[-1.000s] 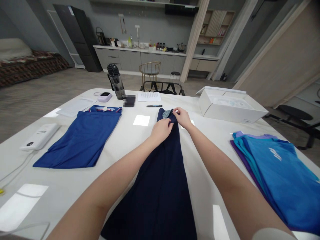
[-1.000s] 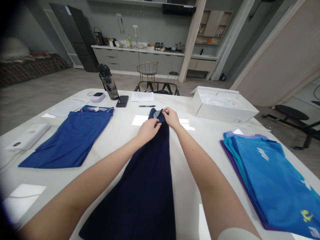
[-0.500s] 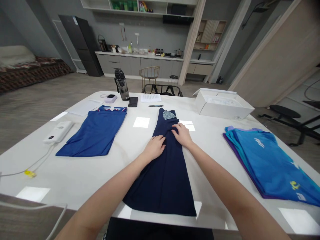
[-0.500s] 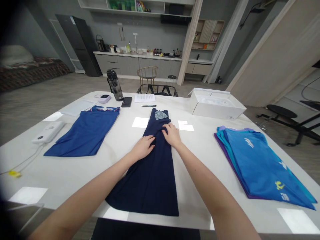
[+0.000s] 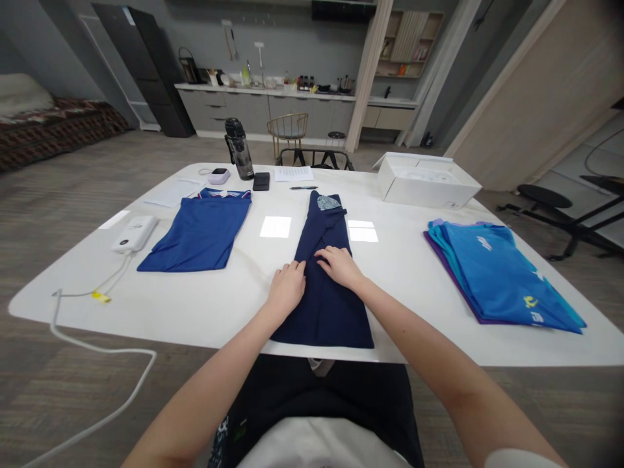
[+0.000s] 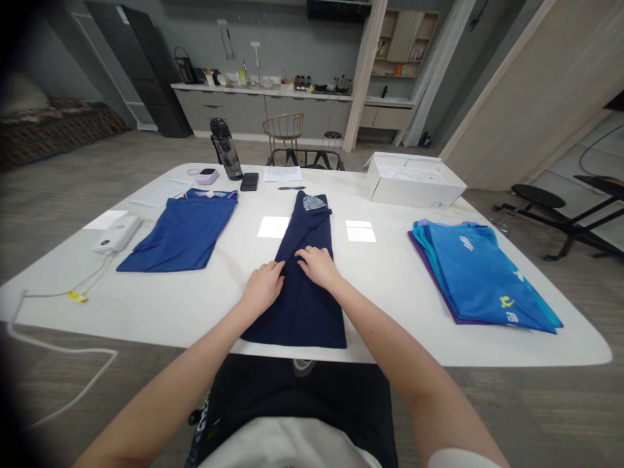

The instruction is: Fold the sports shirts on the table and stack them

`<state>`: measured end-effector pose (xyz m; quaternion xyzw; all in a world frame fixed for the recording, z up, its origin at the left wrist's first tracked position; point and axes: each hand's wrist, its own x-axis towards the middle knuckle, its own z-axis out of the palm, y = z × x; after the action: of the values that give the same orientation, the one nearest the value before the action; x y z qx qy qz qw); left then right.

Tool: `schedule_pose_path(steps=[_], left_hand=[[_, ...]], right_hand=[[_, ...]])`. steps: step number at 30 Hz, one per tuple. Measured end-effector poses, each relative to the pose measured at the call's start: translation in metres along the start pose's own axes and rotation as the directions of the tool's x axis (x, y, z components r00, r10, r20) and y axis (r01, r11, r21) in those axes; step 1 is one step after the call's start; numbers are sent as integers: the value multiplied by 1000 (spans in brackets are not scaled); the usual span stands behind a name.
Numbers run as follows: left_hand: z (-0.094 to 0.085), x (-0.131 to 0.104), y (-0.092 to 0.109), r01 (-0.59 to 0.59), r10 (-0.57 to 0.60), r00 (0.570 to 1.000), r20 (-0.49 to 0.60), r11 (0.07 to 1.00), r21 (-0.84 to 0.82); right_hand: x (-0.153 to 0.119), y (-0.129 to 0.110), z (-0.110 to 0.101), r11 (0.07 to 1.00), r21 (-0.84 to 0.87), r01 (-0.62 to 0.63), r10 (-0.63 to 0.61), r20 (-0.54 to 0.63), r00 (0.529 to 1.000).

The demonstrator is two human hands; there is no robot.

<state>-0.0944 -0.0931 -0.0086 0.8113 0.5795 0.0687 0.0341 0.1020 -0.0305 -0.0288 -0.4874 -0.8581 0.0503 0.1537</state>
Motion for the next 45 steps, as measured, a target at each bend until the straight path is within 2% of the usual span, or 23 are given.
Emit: schedule_pose_path(steps=[5, 9, 13, 18, 22, 26, 28, 31, 33, 35, 38, 41, 43, 45], left_hand=[[-8, -40, -4, 104, -106, 994, 33, 993, 53], [-11, -65, -9, 128, -130, 991, 32, 990, 58], [-25, -80, -5, 114, -115, 993, 36, 993, 27], [-43, -87, 23, 22, -21, 1000, 14, 992, -122], [-31, -87, 46, -76, 90, 993, 79, 983, -168], [-11, -91, 55, -143, 162, 980, 119, 977, -156], [-9, -95, 55, -164, 187, 976, 115, 969, -186], [-14, -99, 53, -192, 229, 967, 115, 944, -268], [-19, -96, 52, -218, 261, 959, 107, 926, -307], [-21, -86, 49, -245, 279, 958, 74, 922, -300], [-16, -61, 41, -277, 289, 957, 30, 938, -207], [-10, -30, 33, -329, 337, 940, 47, 935, -129], [-8, -11, 28, -360, 371, 926, 65, 924, -131], [-10, 7, 24, -370, 383, 921, 68, 917, -151]], right_hand=[[3, -32, 6, 995, 32, 99, -101, 88, 991], [4, -46, 6, 981, 51, 185, -190, 133, 973], [0, -47, -6, 973, 78, 216, -223, 109, 969], [-17, -28, -30, 981, 166, 105, -105, -8, 994], [-37, -13, -31, 989, 130, 71, -80, 65, 995], [-55, -14, -21, 992, 81, 99, -107, 105, 989], [-61, -18, -18, 990, 91, 110, -120, 106, 987], [-64, -19, -16, 979, 178, 102, -120, 94, 988], [-59, -13, -15, 970, 233, 63, -78, 58, 995], [-49, -2, -15, 969, 245, -24, 21, 14, 1000], [-25, 21, -16, 962, 209, -175, 188, -43, 981], [7, 45, -16, 960, 140, -242, 255, -88, 963], [30, 61, -15, 948, 94, -305, 315, -120, 941], [53, 78, -12, 906, 80, -415, 423, -152, 893]])
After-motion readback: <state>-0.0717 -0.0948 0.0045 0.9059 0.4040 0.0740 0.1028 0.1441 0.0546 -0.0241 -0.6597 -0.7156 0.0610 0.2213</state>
